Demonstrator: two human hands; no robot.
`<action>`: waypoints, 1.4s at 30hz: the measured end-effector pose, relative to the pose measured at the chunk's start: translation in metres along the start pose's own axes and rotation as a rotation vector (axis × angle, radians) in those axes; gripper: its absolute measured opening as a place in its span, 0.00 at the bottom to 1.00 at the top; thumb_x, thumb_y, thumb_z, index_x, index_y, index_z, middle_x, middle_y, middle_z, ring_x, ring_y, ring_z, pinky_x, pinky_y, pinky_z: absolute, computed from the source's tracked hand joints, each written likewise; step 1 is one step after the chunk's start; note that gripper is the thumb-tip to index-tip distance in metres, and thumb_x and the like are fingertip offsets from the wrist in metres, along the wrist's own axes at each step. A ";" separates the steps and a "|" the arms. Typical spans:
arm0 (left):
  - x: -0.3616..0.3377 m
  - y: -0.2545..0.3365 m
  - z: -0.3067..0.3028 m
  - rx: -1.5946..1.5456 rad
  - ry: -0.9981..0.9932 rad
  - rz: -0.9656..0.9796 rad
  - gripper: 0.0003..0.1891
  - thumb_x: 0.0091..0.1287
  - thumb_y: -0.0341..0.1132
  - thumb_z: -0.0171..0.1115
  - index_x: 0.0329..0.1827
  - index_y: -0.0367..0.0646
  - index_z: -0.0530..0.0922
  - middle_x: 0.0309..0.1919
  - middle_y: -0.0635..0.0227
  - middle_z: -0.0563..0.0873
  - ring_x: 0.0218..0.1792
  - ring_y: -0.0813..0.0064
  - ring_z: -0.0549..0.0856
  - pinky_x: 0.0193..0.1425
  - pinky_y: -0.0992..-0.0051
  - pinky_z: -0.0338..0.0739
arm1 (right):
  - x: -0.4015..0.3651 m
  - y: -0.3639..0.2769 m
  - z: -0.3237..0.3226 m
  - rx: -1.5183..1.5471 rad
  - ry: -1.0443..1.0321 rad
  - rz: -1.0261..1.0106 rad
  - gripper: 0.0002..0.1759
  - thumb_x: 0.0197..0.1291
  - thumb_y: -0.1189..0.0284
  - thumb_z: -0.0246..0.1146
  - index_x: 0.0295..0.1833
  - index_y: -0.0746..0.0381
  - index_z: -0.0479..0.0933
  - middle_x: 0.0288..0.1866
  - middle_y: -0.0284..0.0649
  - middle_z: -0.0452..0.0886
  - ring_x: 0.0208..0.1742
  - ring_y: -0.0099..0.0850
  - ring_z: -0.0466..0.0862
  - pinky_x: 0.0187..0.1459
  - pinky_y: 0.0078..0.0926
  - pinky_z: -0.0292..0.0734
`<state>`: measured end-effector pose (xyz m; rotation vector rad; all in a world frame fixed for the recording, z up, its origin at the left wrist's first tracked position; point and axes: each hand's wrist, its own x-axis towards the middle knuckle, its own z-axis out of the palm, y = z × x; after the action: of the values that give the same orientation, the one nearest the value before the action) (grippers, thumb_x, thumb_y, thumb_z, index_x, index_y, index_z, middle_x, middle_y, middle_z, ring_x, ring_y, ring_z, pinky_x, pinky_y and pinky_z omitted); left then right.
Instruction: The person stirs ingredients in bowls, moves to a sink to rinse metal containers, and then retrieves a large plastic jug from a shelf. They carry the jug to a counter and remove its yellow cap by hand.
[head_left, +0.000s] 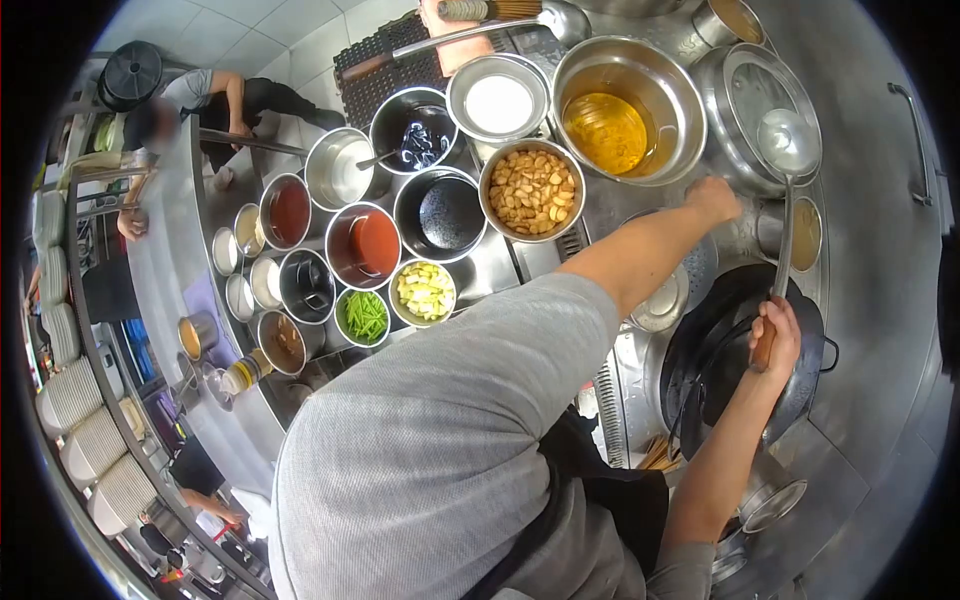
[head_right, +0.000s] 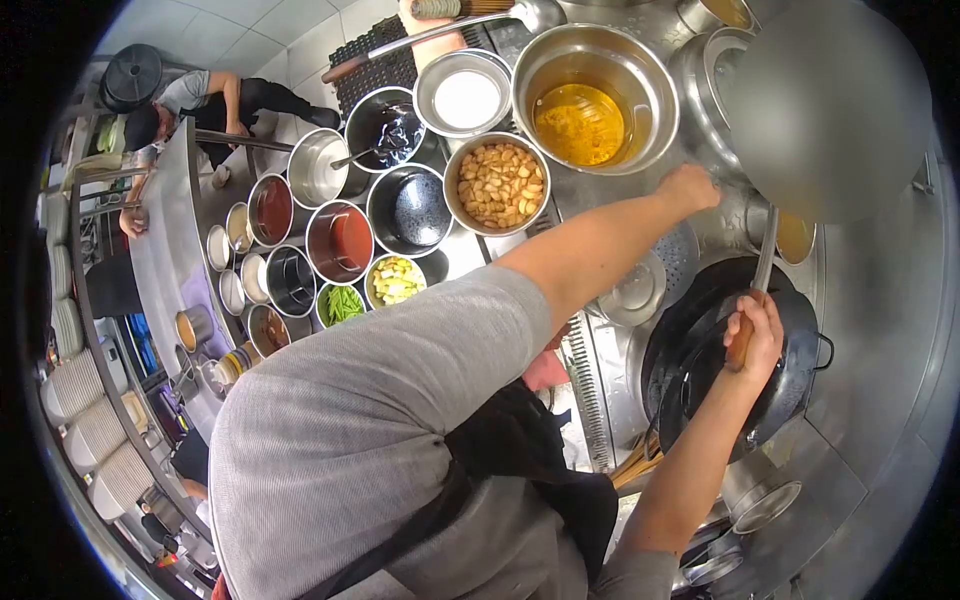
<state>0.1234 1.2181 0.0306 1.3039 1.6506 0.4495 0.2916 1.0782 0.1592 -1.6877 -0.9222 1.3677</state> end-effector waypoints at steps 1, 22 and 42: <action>-0.003 0.003 -0.004 -0.086 -0.001 -0.058 0.21 0.60 0.40 0.57 0.54 0.40 0.80 0.56 0.57 0.82 0.57 0.58 0.81 0.61 0.62 0.76 | -0.008 -0.001 -0.002 0.091 -0.017 0.000 0.21 0.55 0.72 0.63 0.54 0.69 0.72 0.30 0.35 0.74 0.18 0.21 0.72 0.12 0.17 0.66; -0.015 -0.002 -0.018 -0.701 -0.433 0.114 0.16 0.68 0.39 0.58 0.53 0.39 0.79 0.50 0.63 0.84 0.51 0.72 0.82 0.51 0.71 0.78 | -0.242 0.079 -0.096 -0.388 0.469 -0.199 0.30 0.54 0.85 0.61 0.65 0.71 0.68 0.31 0.33 0.76 0.22 0.16 0.70 0.23 0.17 0.65; -0.185 -0.068 -0.043 -0.070 0.061 0.696 0.27 0.59 0.36 0.67 0.64 0.56 0.74 0.56 0.58 0.79 0.54 0.60 0.82 0.59 0.65 0.76 | -0.409 0.209 -0.160 -0.436 0.576 -0.038 0.30 0.54 0.80 0.61 0.64 0.77 0.66 0.24 0.34 0.74 0.18 0.19 0.71 0.18 0.20 0.65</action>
<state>0.0469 1.0394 0.0822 1.8101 1.1733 0.9533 0.3963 0.6033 0.1714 -2.2106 -0.9348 0.6046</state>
